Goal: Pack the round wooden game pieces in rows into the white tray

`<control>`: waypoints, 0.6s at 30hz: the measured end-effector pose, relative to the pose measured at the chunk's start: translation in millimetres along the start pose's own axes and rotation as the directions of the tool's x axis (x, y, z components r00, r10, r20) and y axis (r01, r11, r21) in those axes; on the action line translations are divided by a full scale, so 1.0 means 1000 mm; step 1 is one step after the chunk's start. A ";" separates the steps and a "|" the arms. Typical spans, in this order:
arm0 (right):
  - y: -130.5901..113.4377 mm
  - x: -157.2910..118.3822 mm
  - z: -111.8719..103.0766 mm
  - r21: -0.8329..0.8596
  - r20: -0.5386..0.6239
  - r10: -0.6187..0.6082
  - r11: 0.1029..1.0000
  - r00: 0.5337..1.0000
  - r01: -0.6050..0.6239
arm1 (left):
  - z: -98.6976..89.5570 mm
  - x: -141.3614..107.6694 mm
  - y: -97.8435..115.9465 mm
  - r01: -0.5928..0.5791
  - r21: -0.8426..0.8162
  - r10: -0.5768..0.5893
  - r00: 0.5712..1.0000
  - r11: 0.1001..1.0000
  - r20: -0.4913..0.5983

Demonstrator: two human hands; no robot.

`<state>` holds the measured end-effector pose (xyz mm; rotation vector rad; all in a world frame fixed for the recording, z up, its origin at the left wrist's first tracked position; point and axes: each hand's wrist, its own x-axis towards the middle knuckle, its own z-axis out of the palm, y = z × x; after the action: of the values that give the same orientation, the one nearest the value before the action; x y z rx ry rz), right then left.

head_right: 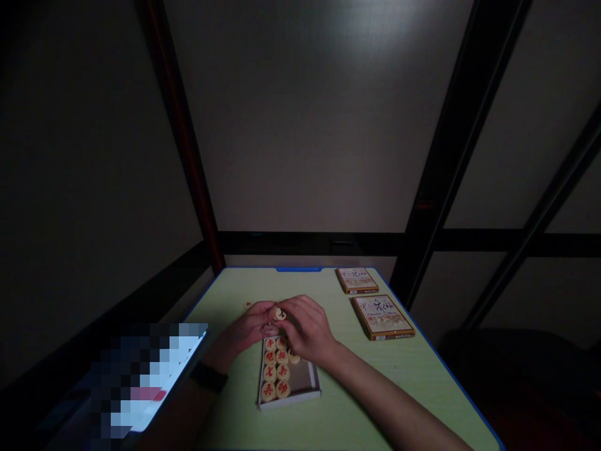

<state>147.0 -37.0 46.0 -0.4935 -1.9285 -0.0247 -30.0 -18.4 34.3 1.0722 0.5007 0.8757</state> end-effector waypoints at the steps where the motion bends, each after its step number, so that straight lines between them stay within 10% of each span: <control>1: 0.000 0.000 0.000 -0.002 0.001 -0.008 1.000 1.000 0.008 | 0.000 0.000 0.000 -0.001 0.001 0.001 1.000 1.000 -0.005; 18: -0.003 0.010 -0.015 -0.012 0.121 0.042 0.999 0.992 -0.040 | 0.001 0.001 0.002 -0.073 0.035 0.074 0.996 0.997 -0.045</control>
<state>156.1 -39.8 61.4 -0.5518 -2.0372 0.0231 -29.7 -18.1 36.5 1.1082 0.5190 0.9618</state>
